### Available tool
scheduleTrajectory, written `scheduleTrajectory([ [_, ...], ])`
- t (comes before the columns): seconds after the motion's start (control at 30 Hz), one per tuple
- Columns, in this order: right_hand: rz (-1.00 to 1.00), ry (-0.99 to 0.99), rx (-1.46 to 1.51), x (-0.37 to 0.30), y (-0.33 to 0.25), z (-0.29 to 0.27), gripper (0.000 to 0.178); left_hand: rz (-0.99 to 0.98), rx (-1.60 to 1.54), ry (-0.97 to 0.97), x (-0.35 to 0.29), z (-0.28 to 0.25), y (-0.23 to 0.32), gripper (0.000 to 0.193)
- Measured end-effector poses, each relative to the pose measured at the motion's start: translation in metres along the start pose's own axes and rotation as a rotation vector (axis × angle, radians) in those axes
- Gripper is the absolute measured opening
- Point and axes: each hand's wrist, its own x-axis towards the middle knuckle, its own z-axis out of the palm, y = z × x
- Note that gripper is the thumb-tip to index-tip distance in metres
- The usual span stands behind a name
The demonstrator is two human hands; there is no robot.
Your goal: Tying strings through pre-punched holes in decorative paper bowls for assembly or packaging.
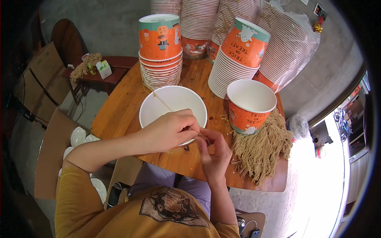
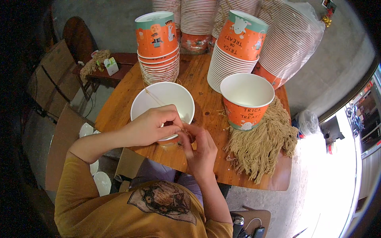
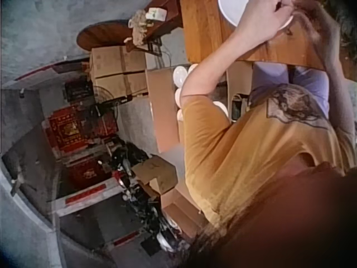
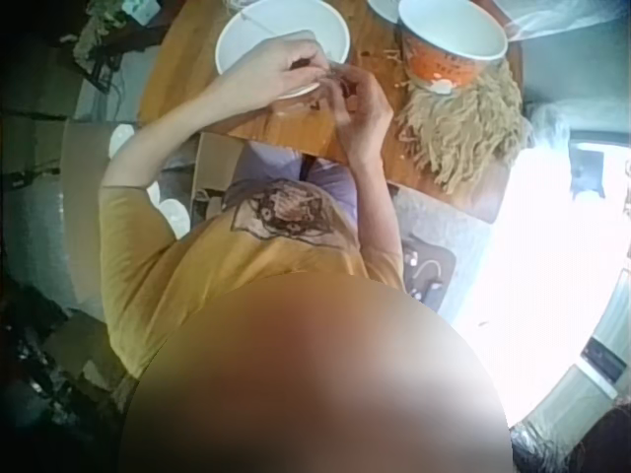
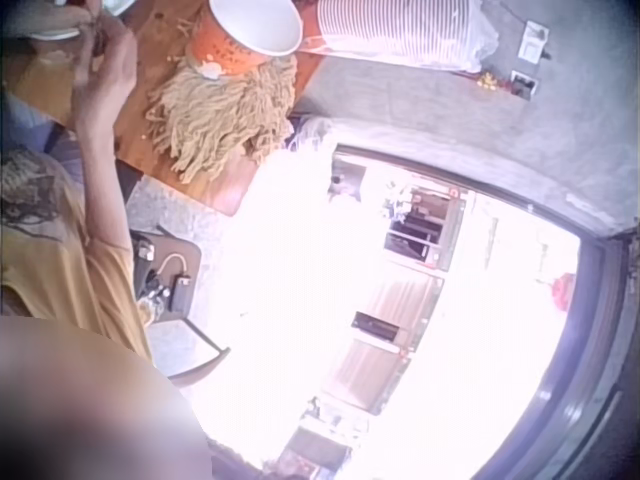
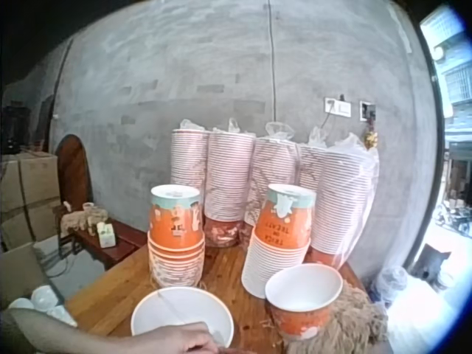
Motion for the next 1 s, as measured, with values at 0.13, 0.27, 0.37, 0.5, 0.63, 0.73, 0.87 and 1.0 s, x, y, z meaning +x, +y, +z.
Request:
scheduleTrajectory([
  [0.13,-0.077,0.019,-0.080,0.002,0.001,-0.003,0.025,0.017,-0.014,-0.006,0.000,0.000,-0.001,0.013],
  [0.27,-0.152,0.032,-0.142,0.004,0.002,-0.005,0.023,-0.008,-0.046,-0.024,0.000,0.000,-0.002,0.013],
  [0.37,-0.066,-0.005,-0.137,0.003,-0.002,-0.006,0.019,0.035,0.001,-0.052,0.001,0.000,0.002,0.011],
  [0.5,-0.089,-0.033,-0.189,0.007,-0.004,-0.009,0.019,0.150,0.147,-0.006,0.000,0.001,0.000,0.009],
  [0.63,0.010,-0.040,-0.149,0.008,0.001,-0.018,0.011,0.147,0.172,0.061,-0.001,-0.003,-0.003,0.009],
  [0.73,0.113,-0.061,-0.041,0.008,-0.001,-0.018,0.014,0.117,0.137,0.066,0.001,0.000,0.001,0.010],
  [0.87,0.117,-0.145,-0.016,0.010,-0.012,-0.017,0.017,0.107,0.129,0.092,0.001,0.001,0.003,0.010],
  [1.0,0.028,-0.130,-0.170,0.010,-0.009,-0.011,0.017,0.062,0.127,0.047,0.001,0.002,0.008,0.010],
])
